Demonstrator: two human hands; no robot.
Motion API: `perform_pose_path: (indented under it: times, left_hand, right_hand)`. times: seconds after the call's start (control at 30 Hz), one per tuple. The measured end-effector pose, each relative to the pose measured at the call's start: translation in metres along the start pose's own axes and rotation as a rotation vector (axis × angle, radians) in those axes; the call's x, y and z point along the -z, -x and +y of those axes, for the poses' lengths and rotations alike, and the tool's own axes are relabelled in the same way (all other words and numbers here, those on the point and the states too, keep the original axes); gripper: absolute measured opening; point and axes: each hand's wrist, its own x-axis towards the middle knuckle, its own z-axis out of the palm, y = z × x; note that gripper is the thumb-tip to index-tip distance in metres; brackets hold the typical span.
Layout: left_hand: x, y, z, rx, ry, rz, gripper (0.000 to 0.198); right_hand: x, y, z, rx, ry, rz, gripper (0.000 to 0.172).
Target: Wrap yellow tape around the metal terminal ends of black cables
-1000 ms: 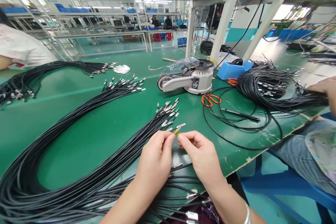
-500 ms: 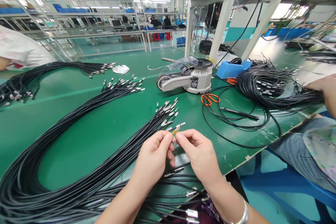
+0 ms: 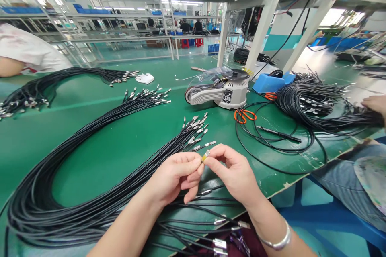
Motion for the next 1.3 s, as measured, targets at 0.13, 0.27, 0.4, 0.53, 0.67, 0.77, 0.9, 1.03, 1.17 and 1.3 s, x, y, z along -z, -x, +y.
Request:
perform_pose_path:
  times: [0.13, 0.27, 0.4, 0.53, 0.67, 0.77, 0.9, 1.03, 1.17, 1.3]
  left_hand:
    - [0.003, 0.005, 0.001, 0.156, 0.073, -0.148, 0.034]
    - [0.005, 0.008, 0.001, 0.250, 0.033, -0.264, 0.032]
    - [-0.004, 0.006, 0.004, 0.038, -0.241, 0.009, 0.028]
    - [-0.014, 0.001, -0.001, -0.289, -0.835, 0.407, 0.019]
    - [-0.015, -0.003, -0.010, -0.491, -1.176, 0.441, 0.015]
    - [-0.014, -0.001, -0.011, -0.495, -1.208, 0.417, 0.015]
    - [-0.020, 0.001, -0.008, -0.438, -1.201, 0.308, 0.018]
    - [-0.025, 0.000, -0.008, -0.371, -1.251, 0.225, 0.023]
    - [-0.027, -0.002, -0.009, -0.306, -1.236, 0.174, 0.026]
    - [-0.030, -0.004, -0.011, -0.287, -1.240, 0.171, 0.025]
  right_hand:
    - [0.013, -0.004, -0.005, 0.167, 0.019, -0.188, 0.011]
    - [0.019, -0.008, -0.009, 0.313, 0.024, -0.378, 0.007]
    - [0.027, -0.012, -0.006, 0.206, 0.012, -0.296, 0.015]
    - [0.034, -0.011, -0.002, -0.128, -0.027, -0.103, 0.029]
    - [0.033, -0.005, -0.002, -0.288, -0.029, -0.116, 0.025]
    - [0.030, -0.001, -0.003, -0.271, -0.033, -0.116, 0.024]
    - [0.031, 0.003, -0.004, -0.204, 0.069, -0.128, 0.022]
    - [0.037, 0.008, -0.005, -0.199, 0.120, -0.223, 0.021]
    - [0.047, 0.011, -0.003, -0.268, 0.033, -0.355, 0.024]
    - [0.054, 0.014, 0.000, -0.317, -0.017, -0.396, 0.026]
